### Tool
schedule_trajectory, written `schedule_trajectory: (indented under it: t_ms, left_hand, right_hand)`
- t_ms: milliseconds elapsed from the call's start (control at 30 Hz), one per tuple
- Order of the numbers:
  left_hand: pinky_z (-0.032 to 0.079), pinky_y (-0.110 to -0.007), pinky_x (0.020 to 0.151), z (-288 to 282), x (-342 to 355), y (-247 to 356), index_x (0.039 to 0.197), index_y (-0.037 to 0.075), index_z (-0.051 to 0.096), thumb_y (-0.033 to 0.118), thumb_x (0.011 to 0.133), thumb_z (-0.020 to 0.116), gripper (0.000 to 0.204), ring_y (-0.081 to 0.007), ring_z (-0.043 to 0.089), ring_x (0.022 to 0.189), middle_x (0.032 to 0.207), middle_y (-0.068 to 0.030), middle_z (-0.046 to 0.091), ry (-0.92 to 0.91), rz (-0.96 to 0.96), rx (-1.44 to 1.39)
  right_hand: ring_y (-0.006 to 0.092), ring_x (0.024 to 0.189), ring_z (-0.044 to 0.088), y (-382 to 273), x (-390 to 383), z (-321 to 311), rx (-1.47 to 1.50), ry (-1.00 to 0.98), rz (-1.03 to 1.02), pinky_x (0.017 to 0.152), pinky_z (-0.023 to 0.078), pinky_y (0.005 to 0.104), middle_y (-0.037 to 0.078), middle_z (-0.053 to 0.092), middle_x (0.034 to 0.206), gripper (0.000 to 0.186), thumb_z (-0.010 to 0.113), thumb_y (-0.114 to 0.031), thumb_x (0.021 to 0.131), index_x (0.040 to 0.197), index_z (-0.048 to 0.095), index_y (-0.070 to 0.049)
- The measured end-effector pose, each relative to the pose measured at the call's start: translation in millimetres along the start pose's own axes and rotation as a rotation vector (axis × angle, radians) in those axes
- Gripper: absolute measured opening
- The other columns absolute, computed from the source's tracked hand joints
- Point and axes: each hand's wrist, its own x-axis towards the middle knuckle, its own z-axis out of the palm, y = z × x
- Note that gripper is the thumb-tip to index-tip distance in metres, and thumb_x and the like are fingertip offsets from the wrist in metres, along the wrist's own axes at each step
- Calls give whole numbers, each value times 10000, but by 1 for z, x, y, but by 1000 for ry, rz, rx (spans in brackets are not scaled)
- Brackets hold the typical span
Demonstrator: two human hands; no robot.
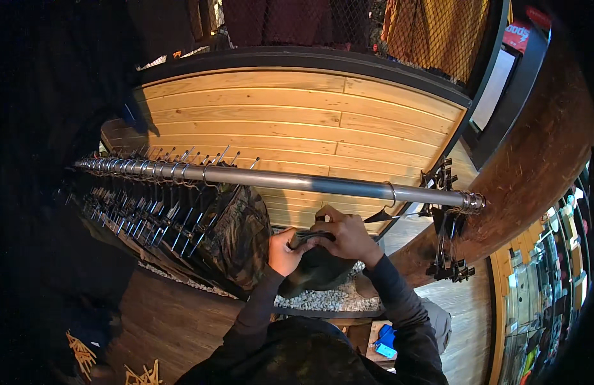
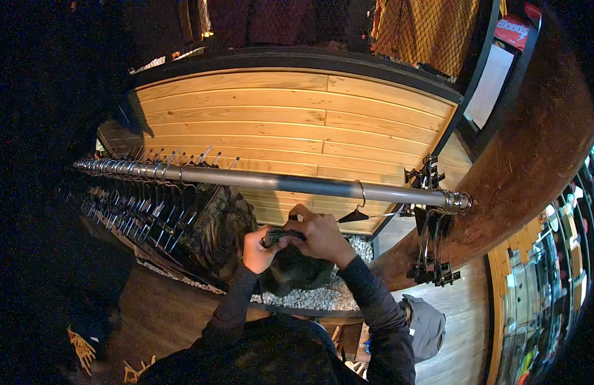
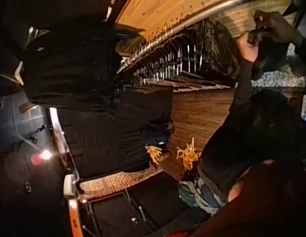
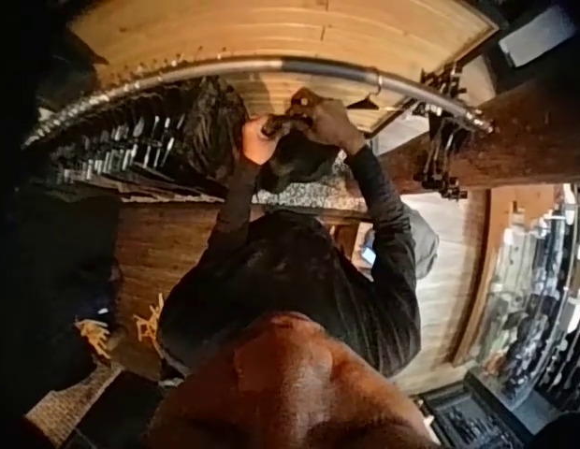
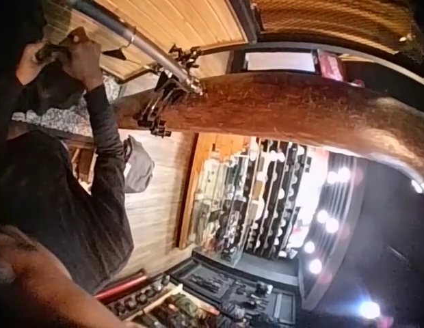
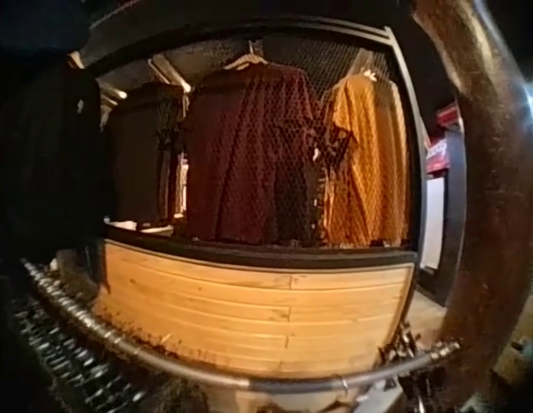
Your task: Hanging pairs of pants onto a metal clothing rack using specialized hangers with clips, including brushing the garments for cleanliness.
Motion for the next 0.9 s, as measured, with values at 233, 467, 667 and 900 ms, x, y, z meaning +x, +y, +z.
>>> schedule_trajectory:
  t_ms: [233,467,667,900]
  left_hand:
    - [466,-251,673,-12,1,-25,1058,-26,668,-12,850,704,211,-79,577,752,854,-101,674,-145,-118,-89]
    - [450,-268,589,-2,-7,-32,1069,0,690,-44,839,663,235,-87,545,631,688,-107,623,83,-100,57]
    - [328,-276,524,1,-8,-5,925,-14,653,-61,851,635,90,-75,356,581,611,-21,415,106,-25,86]
    - [350,-292,531,-4,-13,-11,941,-12,643,-18,866,650,75,-80,364,592,610,-45,422,82,-70,54]
  right_hand:
    - [233,664,672,-4,-8,9,-65,60,189,562,512,364,21,645,1050,208,824,-300,750,904,768,-171]
    - [241,662,678,-2,5,-5,325,60,298,616,536,348,101,654,1043,364,832,-285,775,1049,732,-68]
    - [301,824,689,-10,10,-11,310,88,204,684,557,384,161,645,1038,394,773,-261,858,1129,651,-2]
    - [367,987,620,-12,6,-4,143,126,3,800,545,417,155,617,1080,390,760,-231,841,1128,626,-3]
